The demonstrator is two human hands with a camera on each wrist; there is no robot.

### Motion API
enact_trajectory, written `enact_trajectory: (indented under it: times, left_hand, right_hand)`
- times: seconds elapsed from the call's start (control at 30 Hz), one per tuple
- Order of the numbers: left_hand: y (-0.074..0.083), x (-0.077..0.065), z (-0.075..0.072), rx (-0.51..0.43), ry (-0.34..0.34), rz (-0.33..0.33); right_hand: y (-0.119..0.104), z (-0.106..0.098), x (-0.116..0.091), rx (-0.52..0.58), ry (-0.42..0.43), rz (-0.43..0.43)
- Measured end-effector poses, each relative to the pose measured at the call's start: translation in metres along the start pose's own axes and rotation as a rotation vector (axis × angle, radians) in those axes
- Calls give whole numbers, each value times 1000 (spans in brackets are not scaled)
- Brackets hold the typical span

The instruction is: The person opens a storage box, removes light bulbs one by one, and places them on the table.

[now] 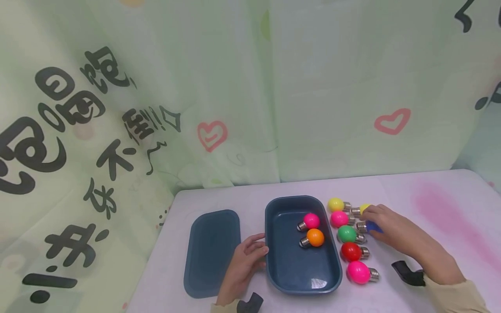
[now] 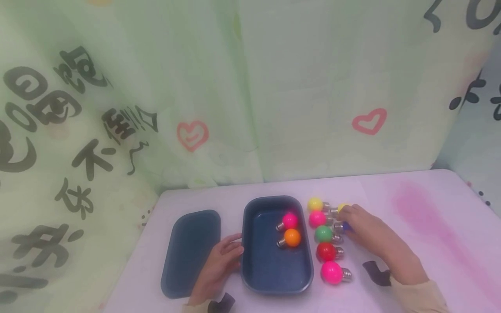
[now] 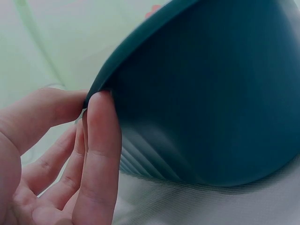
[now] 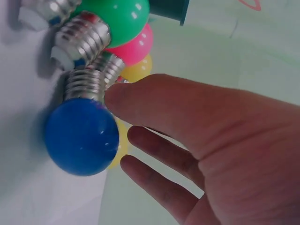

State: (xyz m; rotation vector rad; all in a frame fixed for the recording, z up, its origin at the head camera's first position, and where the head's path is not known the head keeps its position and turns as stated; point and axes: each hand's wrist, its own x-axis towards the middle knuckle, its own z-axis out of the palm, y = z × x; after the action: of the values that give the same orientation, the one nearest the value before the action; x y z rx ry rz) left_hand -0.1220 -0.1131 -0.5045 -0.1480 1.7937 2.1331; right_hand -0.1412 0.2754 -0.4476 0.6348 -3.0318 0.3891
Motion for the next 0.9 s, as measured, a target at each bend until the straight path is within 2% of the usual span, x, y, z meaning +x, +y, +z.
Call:
enact_trajectory:
  times: [0.5, 0.9]
  left_hand:
    - [1, -1, 0, 9, 11, -13]
    - [3, -2, 1, 9, 8, -7]
  right_hand:
    - [-49, -12, 9, 96, 32, -37]
    - [-73, -7, 19, 57, 107, -165]
